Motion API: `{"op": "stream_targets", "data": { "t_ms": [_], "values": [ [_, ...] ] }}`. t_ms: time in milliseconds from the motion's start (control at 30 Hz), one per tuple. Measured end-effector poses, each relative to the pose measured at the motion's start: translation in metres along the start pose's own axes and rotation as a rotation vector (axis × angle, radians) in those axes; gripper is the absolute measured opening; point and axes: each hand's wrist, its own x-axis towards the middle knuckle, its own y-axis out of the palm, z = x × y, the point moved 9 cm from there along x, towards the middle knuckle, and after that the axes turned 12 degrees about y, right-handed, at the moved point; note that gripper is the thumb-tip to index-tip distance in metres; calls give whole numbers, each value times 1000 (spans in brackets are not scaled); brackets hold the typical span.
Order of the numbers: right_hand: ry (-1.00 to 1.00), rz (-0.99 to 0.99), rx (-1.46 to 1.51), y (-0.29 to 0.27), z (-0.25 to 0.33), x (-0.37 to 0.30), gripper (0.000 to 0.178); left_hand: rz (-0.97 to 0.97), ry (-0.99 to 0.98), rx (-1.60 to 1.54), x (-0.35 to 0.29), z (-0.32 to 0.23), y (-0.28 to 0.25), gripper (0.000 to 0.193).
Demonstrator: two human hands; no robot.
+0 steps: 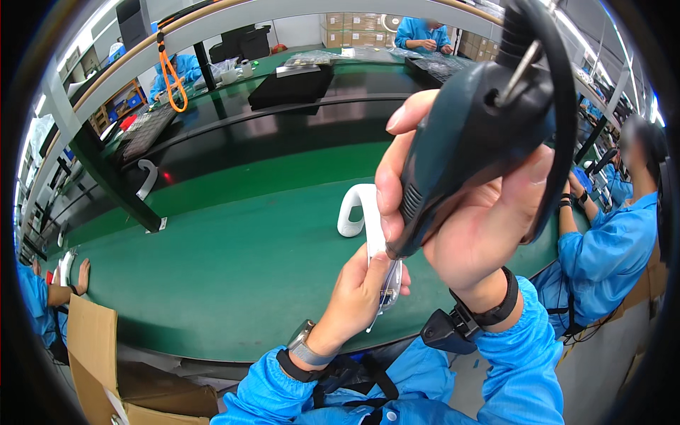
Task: Assembling plastic electronic component headbands using screws and an electric screwdriver on an assembly line.
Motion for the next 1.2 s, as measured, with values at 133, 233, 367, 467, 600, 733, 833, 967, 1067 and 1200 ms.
{"op": "stream_targets", "data": {
  "t_ms": [133,233,367,467,600,733,833,967,1067,1200],
  "values": [
    [16,-3,41,2,-5,2,91,-10,2,-20,-2,0,-3,32],
    [16,-8,58,1,-2,0,91,-4,5,1,0,-1,-2,32],
    [39,-101,-42,-1,-3,4,95,-15,-43,-12,-3,2,-3,34],
    [-96,-247,36,-17,17,1,97,-22,-79,-52,-8,9,-3,35],
    [-249,-328,-230,-80,61,-31,86,-23,-58,-87,-6,6,1,38],
    [-232,-545,-349,-183,47,-78,84,-59,-71,-72,-4,9,1,40],
    [-181,-635,-321,-230,32,-97,85,-61,-68,-20,-2,8,4,42],
    [-145,-682,-414,-245,26,-104,88,-93,-64,26,-2,8,0,43],
    [-139,-696,-417,-250,29,-115,90,-95,-52,44,-2,8,1,43],
    [-201,-685,-386,-245,32,-124,90,-112,-53,69,-5,7,0,43]
  ]
}}
